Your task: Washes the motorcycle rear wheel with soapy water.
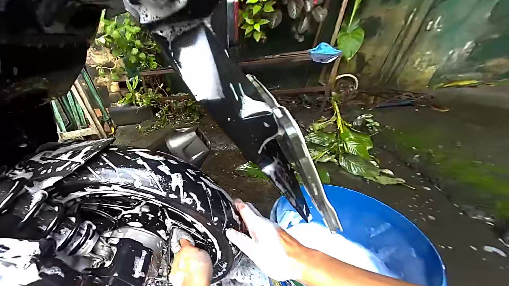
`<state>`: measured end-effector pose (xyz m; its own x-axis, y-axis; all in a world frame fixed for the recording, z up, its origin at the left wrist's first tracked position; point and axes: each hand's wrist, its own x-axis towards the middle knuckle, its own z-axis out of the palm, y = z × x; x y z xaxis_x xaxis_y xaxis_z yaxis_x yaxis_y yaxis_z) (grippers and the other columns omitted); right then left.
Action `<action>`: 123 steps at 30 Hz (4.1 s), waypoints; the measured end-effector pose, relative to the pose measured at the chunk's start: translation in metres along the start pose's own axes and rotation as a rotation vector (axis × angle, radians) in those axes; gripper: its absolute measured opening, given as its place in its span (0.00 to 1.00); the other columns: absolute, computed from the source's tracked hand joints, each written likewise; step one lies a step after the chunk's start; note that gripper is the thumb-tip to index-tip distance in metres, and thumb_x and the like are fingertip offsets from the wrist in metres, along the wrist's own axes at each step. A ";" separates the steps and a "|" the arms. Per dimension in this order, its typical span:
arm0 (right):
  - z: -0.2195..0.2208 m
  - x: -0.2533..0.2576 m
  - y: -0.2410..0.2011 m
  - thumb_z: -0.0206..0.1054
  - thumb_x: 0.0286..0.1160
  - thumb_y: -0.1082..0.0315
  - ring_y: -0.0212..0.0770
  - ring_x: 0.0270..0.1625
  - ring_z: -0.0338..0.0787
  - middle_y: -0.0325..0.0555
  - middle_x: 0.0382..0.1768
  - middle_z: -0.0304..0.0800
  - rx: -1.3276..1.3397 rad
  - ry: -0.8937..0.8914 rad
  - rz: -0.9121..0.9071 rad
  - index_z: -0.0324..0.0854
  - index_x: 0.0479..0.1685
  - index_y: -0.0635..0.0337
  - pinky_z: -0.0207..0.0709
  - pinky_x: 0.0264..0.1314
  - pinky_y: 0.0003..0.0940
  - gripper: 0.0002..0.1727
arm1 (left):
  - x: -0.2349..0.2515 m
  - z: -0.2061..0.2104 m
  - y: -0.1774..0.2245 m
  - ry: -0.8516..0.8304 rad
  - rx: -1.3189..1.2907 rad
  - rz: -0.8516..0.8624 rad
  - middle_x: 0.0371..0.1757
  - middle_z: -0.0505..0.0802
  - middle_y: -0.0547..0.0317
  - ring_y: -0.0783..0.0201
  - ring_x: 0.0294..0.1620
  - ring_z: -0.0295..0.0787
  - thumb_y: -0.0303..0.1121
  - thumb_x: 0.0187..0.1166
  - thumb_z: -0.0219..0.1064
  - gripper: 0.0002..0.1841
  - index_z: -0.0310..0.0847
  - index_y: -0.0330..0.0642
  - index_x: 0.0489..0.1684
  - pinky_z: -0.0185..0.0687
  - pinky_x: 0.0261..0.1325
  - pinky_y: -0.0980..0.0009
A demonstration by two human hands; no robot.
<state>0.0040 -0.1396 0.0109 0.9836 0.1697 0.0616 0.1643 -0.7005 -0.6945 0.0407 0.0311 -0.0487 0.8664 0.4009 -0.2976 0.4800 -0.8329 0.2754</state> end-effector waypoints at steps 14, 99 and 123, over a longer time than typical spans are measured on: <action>-0.008 0.001 -0.018 0.54 0.78 0.29 0.51 0.74 0.83 0.54 0.84 0.68 -0.070 -0.079 0.084 0.43 0.96 0.51 0.78 0.73 0.57 0.53 | 0.001 0.001 -0.022 -0.084 -0.166 0.225 0.62 0.91 0.38 0.41 0.64 0.89 0.38 0.81 0.62 0.28 0.71 0.43 0.81 0.82 0.63 0.38; -0.030 0.019 -0.044 0.73 0.61 0.54 0.41 0.70 0.83 0.42 0.78 0.74 0.019 0.126 -0.091 0.60 0.90 0.42 0.83 0.66 0.45 0.47 | 0.003 -0.027 -0.033 -0.116 -0.896 0.347 0.67 0.87 0.37 0.48 0.66 0.87 0.31 0.79 0.69 0.36 0.58 0.37 0.88 0.82 0.70 0.47; 0.019 0.029 0.003 0.83 0.51 0.49 0.26 0.81 0.75 0.38 0.83 0.72 0.258 0.140 -0.123 0.41 0.95 0.45 0.75 0.82 0.34 0.66 | -0.025 -0.025 -0.044 -0.193 -0.567 0.428 0.56 0.94 0.44 0.47 0.63 0.90 0.42 0.86 0.60 0.20 0.84 0.42 0.67 0.81 0.68 0.41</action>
<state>0.0316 -0.1239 -0.0032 0.9611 0.1324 0.2424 0.2762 -0.4783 -0.8337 0.0017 0.0675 -0.0301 0.9794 -0.0329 -0.1994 0.1480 -0.5549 0.8187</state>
